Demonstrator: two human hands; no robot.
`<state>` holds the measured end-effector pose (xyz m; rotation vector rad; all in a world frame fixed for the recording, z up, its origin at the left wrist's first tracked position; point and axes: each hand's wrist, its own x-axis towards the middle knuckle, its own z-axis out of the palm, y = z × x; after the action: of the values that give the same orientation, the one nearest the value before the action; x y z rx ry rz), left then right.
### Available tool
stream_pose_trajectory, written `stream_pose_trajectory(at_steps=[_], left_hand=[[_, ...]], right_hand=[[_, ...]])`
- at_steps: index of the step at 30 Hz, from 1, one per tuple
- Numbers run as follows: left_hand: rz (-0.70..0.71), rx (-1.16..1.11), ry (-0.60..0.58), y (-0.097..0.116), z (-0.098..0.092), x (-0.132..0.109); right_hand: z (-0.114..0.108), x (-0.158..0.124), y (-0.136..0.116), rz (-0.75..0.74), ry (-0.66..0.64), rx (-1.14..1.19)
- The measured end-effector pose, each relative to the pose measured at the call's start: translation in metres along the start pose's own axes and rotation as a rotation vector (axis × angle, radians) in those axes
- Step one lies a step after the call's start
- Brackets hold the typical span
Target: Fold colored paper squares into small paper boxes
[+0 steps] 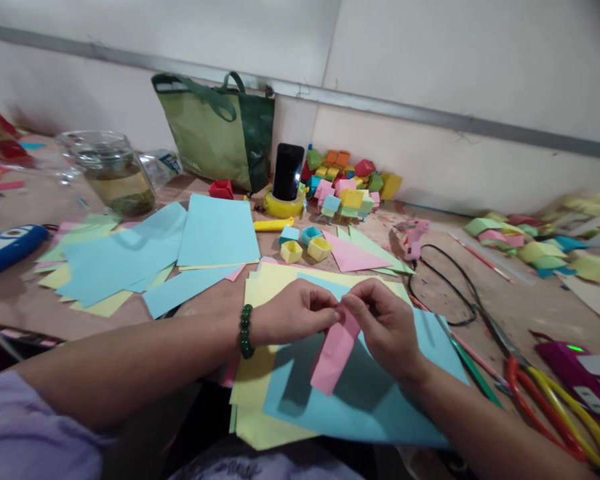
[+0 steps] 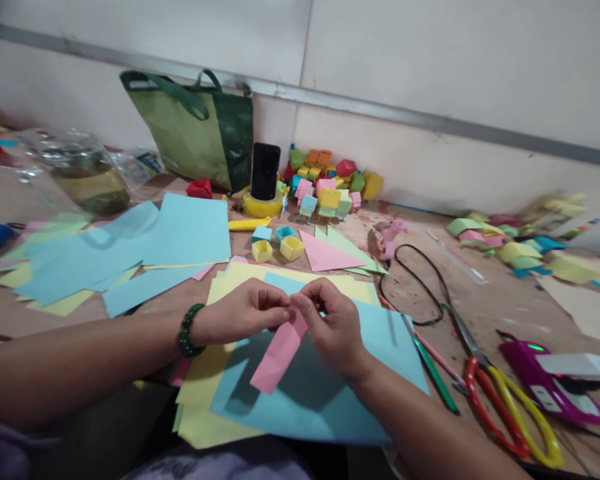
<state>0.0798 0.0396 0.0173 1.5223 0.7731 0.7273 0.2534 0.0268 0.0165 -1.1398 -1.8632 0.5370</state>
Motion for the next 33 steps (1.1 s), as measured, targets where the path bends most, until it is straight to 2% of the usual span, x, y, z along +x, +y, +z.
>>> stream_pose_trajectory(at_steps=[4,8,12,15,20,26,30,33], left_hand=[[-0.077,-0.061,-0.009,0.000,0.001,0.000],[-0.070,-0.031,-0.003,-0.001,0.003,-0.002],[-0.004,0.072,0.033,-0.003,0.001,-0.003],[0.096,0.230,0.042,-0.004,-0.003,-0.001],[0.206,0.345,0.135,-0.003,-0.009,0.001],[0.262,0.525,0.133,-0.008,-0.014,0.000],[0.339,0.348,0.280,-0.004,-0.020,0.002],[0.355,0.243,0.312,0.005,-0.023,0.001]], right_hand=[[0.002,0.001,-0.001,-0.060,0.093,-0.113],[0.001,0.002,0.002,-0.081,0.146,-0.128],[-0.005,0.005,0.007,-0.062,0.001,0.011],[-0.010,0.008,0.008,-0.043,-0.102,0.045],[-0.014,0.010,0.004,0.007,-0.046,0.079],[-0.016,0.010,0.002,-0.156,-0.122,-0.032],[-0.018,0.006,0.004,-0.124,0.047,-0.082],[-0.018,0.004,0.005,-0.137,0.098,-0.084]])
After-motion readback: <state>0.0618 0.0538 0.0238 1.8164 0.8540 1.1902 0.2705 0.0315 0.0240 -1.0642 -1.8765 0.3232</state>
